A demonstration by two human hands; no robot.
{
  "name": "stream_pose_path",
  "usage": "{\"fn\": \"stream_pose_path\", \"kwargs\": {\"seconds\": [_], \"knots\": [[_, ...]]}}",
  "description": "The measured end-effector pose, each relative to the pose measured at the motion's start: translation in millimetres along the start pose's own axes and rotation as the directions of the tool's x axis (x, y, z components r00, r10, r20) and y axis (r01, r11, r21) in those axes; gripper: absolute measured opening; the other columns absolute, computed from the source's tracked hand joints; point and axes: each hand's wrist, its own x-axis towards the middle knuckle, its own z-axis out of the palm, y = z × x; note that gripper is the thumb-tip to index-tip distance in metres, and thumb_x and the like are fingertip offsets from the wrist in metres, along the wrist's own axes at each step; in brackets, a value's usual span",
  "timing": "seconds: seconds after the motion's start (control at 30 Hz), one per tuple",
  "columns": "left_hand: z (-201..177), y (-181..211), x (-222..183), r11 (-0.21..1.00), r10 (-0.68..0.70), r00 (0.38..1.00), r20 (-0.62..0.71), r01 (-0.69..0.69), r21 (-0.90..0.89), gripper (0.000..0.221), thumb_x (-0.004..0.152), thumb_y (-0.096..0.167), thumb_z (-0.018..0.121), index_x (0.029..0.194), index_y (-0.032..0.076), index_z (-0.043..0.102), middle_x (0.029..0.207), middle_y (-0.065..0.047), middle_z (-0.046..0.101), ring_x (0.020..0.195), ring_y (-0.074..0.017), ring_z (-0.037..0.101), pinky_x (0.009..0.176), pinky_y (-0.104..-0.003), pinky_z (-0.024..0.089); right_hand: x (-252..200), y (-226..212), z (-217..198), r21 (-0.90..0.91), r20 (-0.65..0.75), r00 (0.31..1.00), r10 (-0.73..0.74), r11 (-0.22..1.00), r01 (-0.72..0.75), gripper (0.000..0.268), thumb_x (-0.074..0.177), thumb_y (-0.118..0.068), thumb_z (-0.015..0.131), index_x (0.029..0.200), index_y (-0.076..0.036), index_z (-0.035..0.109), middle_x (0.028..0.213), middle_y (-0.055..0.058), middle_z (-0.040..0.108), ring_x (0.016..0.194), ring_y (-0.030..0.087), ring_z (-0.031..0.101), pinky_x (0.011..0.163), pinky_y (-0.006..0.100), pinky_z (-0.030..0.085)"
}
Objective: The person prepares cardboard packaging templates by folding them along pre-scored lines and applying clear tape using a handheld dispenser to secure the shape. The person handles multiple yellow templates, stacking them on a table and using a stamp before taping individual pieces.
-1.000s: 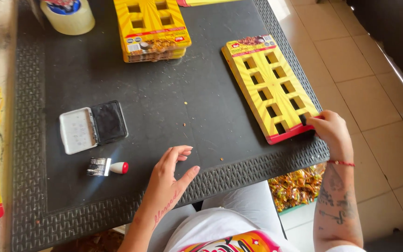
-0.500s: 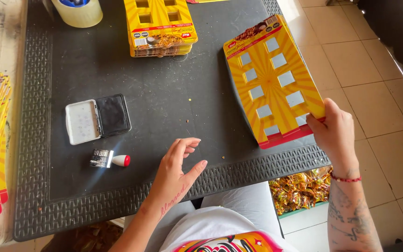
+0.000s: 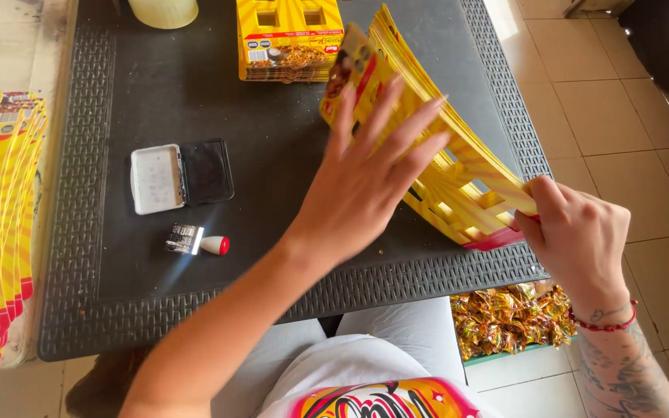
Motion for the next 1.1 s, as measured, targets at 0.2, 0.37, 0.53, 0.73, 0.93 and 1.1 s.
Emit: {"fn": "stream_pose_path", "kwargs": {"seconds": [0.2, 0.37, 0.53, 0.73, 0.93, 1.1], "knots": [[89.3, -45.9, 66.5, 0.902, 0.342, 0.937, 0.069, -0.348, 0.254, 0.057, 0.088, -0.003, 0.078, 0.137, 0.022, 0.063, 0.131, 0.001, 0.073, 0.138, -0.0345, 0.06, 0.126, -0.067, 0.001, 0.4, -3.9, -3.1, 0.08, -0.172, 0.985, -0.033, 0.996, 0.047, 0.036, 0.109, -0.053, 0.06, 0.093, -0.02, 0.056, 0.074, -0.008, 0.055, 0.072, 0.015, 0.061, 0.055, 0.032, 0.034], [118.2, -50.5, 80.3, 0.826, 0.481, 0.876, 0.029, -0.464, 0.32, 0.027, 0.076, -0.003, 0.079, 0.07, 0.02, 0.065, 0.084, 0.003, 0.057, 0.084, -0.0205, 0.055, 0.078, -0.033, 0.052, -2.7, -5.7, 23.5, 0.602, -0.373, 0.911, 0.178, 0.794, 0.091, 0.028, 0.07, 0.007, 0.077, 0.075, -0.004, 0.051, 0.078, 0.006, 0.049, 0.078, 0.027, 0.04, 0.075, 0.039, 0.037], [128.7, -47.3, 72.1, 0.86, 0.366, 0.913, 0.179, -0.406, 0.31, 0.042, 0.084, -0.013, 0.072, 0.076, 0.024, 0.053, 0.059, 0.01, 0.049, 0.051, -0.0079, 0.049, 0.044, -0.024, 0.037, -3.9, -19.3, 5.1, 0.992, 0.109, 0.964, 0.243, 0.029, -0.119, 0.042, 0.082, 0.01, 0.074, 0.108, -0.007, 0.045, 0.106, 0.014, 0.063, 0.096, 0.022, 0.066, 0.076, 0.033, 0.062], [81.6, -32.1, 63.0, 0.854, 0.374, 0.925, -0.074, -0.312, 0.416, 0.029, 0.086, 0.001, 0.071, 0.085, 0.024, 0.053, 0.058, 0.008, 0.047, 0.053, -0.0147, 0.051, 0.06, -0.031, 0.039, -17.7, -6.9, -21.6, 0.912, 0.25, 0.967, 0.048, -0.348, -0.219, 0.055, 0.083, 0.0, 0.07, 0.126, -0.009, 0.038, 0.119, 0.018, 0.069, 0.09, 0.031, 0.077, 0.07, 0.048, 0.072], [74.8, -30.9, 40.4, 0.882, 0.257, 0.966, -0.012, -0.229, 0.413, 0.037, 0.08, -0.006, 0.076, 0.08, 0.024, 0.054, 0.053, 0.007, 0.047, 0.049, -0.0116, 0.051, 0.061, -0.029, 0.04, -7.7, -15.3, 15.4, 0.892, 0.212, 0.975, 0.07, -0.422, -0.164, 0.046, 0.09, 0.003, 0.067, 0.123, -0.012, 0.04, 0.109, 0.012, 0.066, 0.083, 0.018, 0.072, 0.068, 0.028, 0.066], [73.5, -36.1, 39.7, 0.92, 0.176, 0.979, 0.104, -0.201, 0.337, 0.037, 0.081, -0.013, 0.069, 0.078, 0.021, 0.055, 0.047, 0.007, 0.051, 0.043, -0.0132, 0.051, 0.056, -0.031, 0.039, -3.3, -20.0, 32.7, 0.802, 0.207, 0.972, 0.108, -0.587, -0.105, 0.043, 0.09, 0.008, 0.067, 0.119, -0.013, 0.044, 0.103, 0.001, 0.051, 0.086, 0.01, 0.067, 0.083, 0.019, 0.058]]}}
